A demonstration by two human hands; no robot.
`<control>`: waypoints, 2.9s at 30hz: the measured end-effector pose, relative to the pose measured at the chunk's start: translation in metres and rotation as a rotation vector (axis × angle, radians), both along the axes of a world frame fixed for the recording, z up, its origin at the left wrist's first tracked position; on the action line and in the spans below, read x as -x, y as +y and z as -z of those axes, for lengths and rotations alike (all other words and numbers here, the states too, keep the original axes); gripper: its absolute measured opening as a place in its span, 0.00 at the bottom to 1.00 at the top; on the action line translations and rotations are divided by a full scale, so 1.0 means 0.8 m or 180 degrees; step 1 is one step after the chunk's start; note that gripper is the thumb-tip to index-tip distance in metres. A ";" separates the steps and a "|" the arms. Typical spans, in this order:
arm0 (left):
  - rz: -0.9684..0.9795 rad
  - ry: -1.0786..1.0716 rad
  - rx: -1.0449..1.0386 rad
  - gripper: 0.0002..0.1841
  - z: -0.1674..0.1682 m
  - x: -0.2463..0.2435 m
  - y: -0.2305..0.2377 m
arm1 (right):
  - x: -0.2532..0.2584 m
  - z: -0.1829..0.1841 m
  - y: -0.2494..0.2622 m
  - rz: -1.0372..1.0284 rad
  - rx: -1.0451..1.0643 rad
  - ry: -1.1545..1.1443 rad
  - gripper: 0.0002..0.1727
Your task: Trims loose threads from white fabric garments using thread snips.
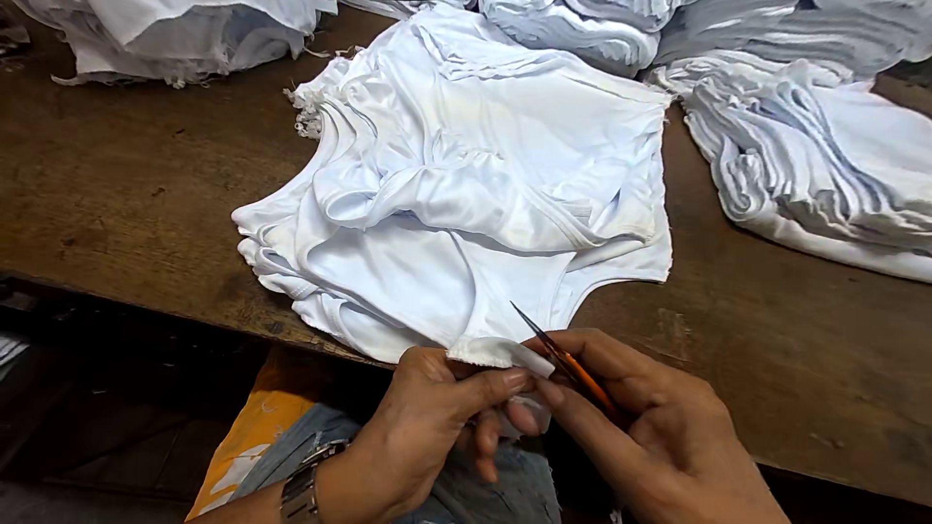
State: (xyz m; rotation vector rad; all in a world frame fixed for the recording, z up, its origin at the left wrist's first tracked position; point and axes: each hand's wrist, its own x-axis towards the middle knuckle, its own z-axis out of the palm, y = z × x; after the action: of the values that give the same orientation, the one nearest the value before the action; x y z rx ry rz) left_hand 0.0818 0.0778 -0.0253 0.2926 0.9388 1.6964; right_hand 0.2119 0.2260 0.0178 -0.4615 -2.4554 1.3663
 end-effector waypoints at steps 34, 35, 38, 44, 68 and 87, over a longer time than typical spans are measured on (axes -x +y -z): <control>0.0636 0.0731 0.0046 0.11 0.050 -0.015 -0.062 | -0.046 0.054 -0.017 -0.0287 -0.0222 -0.0739 0.24; 0.0652 0.0733 0.0045 0.11 0.050 -0.015 -0.062 | -0.045 0.054 -0.020 -0.0241 -0.0368 -0.0738 0.25; 0.0754 0.0922 -0.0009 0.11 0.053 -0.016 -0.063 | -0.045 0.050 -0.022 -0.0190 -0.0560 -0.0602 0.25; 0.1061 0.2482 -0.0134 0.08 0.063 -0.022 -0.068 | -0.027 0.033 -0.010 0.0059 -0.1397 -0.0178 0.30; -0.1389 0.5412 0.0905 0.12 0.027 0.027 -0.037 | 0.043 0.020 0.092 -0.0247 -0.1305 0.0167 0.17; -0.0625 0.5375 0.0140 0.05 0.000 0.049 -0.046 | -0.052 0.022 0.043 -0.0532 -0.1080 0.0463 0.09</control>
State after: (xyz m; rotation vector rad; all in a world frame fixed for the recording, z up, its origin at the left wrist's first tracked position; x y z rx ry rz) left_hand 0.0424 0.0407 -0.0250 1.7872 2.1923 1.3179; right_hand 0.2533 0.2605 -0.0001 -0.0767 -2.5767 0.9682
